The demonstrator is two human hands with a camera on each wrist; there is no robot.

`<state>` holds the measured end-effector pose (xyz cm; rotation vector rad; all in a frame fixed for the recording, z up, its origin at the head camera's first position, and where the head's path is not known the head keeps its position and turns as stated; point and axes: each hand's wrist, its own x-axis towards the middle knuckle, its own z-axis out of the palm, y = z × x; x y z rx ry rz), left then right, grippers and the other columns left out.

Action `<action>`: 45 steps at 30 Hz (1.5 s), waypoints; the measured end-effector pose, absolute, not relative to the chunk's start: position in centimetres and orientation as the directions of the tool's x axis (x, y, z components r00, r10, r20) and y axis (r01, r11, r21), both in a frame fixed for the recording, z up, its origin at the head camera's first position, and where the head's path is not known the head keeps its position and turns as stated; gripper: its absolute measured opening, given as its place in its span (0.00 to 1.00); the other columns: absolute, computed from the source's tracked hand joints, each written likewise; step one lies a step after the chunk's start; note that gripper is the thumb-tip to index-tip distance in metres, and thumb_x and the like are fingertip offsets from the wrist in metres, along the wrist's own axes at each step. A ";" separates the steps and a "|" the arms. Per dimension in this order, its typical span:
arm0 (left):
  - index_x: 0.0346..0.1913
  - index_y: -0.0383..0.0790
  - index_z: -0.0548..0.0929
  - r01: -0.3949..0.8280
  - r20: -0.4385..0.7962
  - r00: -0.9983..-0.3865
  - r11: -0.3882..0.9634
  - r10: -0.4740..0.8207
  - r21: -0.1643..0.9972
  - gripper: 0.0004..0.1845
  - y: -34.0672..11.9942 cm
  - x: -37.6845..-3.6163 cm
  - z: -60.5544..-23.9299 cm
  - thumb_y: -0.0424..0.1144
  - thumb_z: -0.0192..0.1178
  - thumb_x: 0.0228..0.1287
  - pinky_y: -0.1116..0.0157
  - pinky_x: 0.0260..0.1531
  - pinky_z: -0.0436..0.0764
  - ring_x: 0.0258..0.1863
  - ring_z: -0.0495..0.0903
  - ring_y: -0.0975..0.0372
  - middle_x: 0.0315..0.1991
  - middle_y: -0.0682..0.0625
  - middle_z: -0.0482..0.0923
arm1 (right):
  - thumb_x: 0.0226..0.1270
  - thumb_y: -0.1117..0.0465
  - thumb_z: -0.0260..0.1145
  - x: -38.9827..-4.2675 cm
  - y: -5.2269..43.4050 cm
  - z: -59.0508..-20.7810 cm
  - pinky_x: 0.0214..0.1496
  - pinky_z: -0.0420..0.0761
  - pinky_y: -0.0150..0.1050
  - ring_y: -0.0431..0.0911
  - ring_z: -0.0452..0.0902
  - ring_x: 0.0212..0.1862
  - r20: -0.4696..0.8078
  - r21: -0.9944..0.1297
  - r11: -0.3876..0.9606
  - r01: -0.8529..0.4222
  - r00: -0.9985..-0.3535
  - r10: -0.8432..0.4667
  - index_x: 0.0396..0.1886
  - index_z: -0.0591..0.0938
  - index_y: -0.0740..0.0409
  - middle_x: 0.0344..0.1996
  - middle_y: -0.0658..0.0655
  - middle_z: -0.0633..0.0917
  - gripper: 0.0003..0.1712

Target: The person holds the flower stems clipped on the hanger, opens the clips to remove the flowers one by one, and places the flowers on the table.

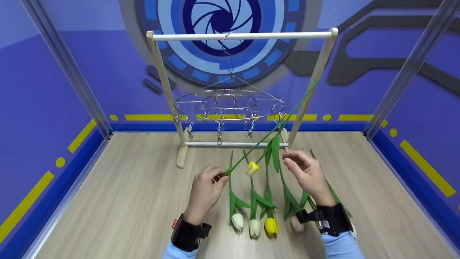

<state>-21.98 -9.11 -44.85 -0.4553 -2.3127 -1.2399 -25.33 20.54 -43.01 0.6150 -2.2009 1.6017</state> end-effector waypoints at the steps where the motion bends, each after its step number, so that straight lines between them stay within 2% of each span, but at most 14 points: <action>1: 0.39 0.35 0.90 0.494 0.550 -0.833 0.537 0.067 0.684 0.04 -9.1 -22.0 -44.9 0.28 0.71 0.61 0.59 0.35 0.85 0.33 0.83 0.60 0.34 0.49 0.84 | 0.74 0.73 0.63 -25.2 20.5 -43.2 0.46 0.80 0.27 0.38 0.82 0.44 0.514 -0.802 0.275 -0.530 -0.847 -0.131 0.50 0.84 0.72 0.45 0.65 0.86 0.10; 8: 0.38 0.36 0.90 0.490 0.567 -0.822 0.575 0.056 0.655 0.03 -9.4 -22.2 -45.6 0.29 0.72 0.62 0.65 0.33 0.82 0.32 0.83 0.61 0.33 0.50 0.84 | 0.75 0.72 0.62 -24.4 20.0 -44.5 0.49 0.79 0.27 0.36 0.82 0.46 0.497 -0.822 0.261 -0.505 -0.862 -0.102 0.51 0.84 0.70 0.46 0.66 0.85 0.10; 15: 0.37 0.37 0.89 0.460 0.558 -0.829 0.623 0.046 0.633 0.03 -9.8 -22.2 -45.9 0.30 0.72 0.62 0.64 0.32 0.81 0.32 0.83 0.61 0.33 0.50 0.84 | 0.76 0.70 0.62 -24.1 19.6 -45.1 0.51 0.78 0.28 0.36 0.81 0.47 0.466 -0.840 0.261 -0.476 -0.879 -0.102 0.52 0.84 0.70 0.47 0.63 0.85 0.10; 21: 0.37 0.37 0.89 0.419 0.532 -0.846 0.652 0.028 0.632 0.04 -10.0 -22.3 -45.9 0.29 0.73 0.60 0.64 0.33 0.82 0.31 0.83 0.60 0.33 0.49 0.84 | 0.76 0.70 0.62 -24.2 19.3 -45.4 0.51 0.78 0.28 0.37 0.81 0.48 0.483 -0.832 0.249 -0.496 -0.868 -0.116 0.50 0.85 0.67 0.46 0.62 0.85 0.09; 31: 0.37 0.36 0.90 0.379 0.502 -0.865 0.667 0.007 0.642 0.04 -9.9 -22.8 -46.1 0.28 0.73 0.60 0.65 0.33 0.81 0.31 0.82 0.61 0.34 0.49 0.85 | 0.75 0.71 0.63 -24.3 19.0 -45.6 0.48 0.78 0.27 0.36 0.81 0.46 0.513 -0.804 0.276 -0.527 -0.849 -0.128 0.52 0.85 0.69 0.46 0.61 0.85 0.11; 36: 0.37 0.36 0.89 0.370 0.488 -0.873 0.656 0.003 0.658 0.03 -10.1 -22.9 -46.2 0.28 0.72 0.60 0.65 0.32 0.80 0.30 0.81 0.61 0.32 0.50 0.84 | 0.73 0.73 0.63 -24.4 18.6 -45.8 0.48 0.79 0.28 0.37 0.81 0.45 0.560 -0.762 0.284 -0.582 -0.812 -0.162 0.52 0.86 0.66 0.45 0.61 0.86 0.12; 39: 0.36 0.37 0.89 0.369 0.483 -0.876 0.651 0.005 0.663 0.02 -10.2 -23.0 -46.2 0.28 0.71 0.61 0.65 0.32 0.80 0.29 0.81 0.61 0.31 0.50 0.84 | 0.72 0.75 0.63 -24.3 18.4 -45.8 0.47 0.80 0.30 0.38 0.81 0.45 0.585 -0.742 0.279 -0.609 -0.792 -0.173 0.52 0.85 0.67 0.45 0.61 0.86 0.13; 45: 0.35 0.36 0.89 0.365 0.472 -0.882 0.639 0.003 0.678 0.02 -10.4 -23.1 -46.2 0.28 0.72 0.60 0.66 0.31 0.79 0.28 0.80 0.62 0.29 0.50 0.83 | 0.72 0.74 0.63 -24.3 18.1 -46.0 0.46 0.80 0.30 0.37 0.81 0.44 0.569 -0.750 0.288 -0.595 -0.803 -0.177 0.53 0.85 0.68 0.45 0.60 0.87 0.13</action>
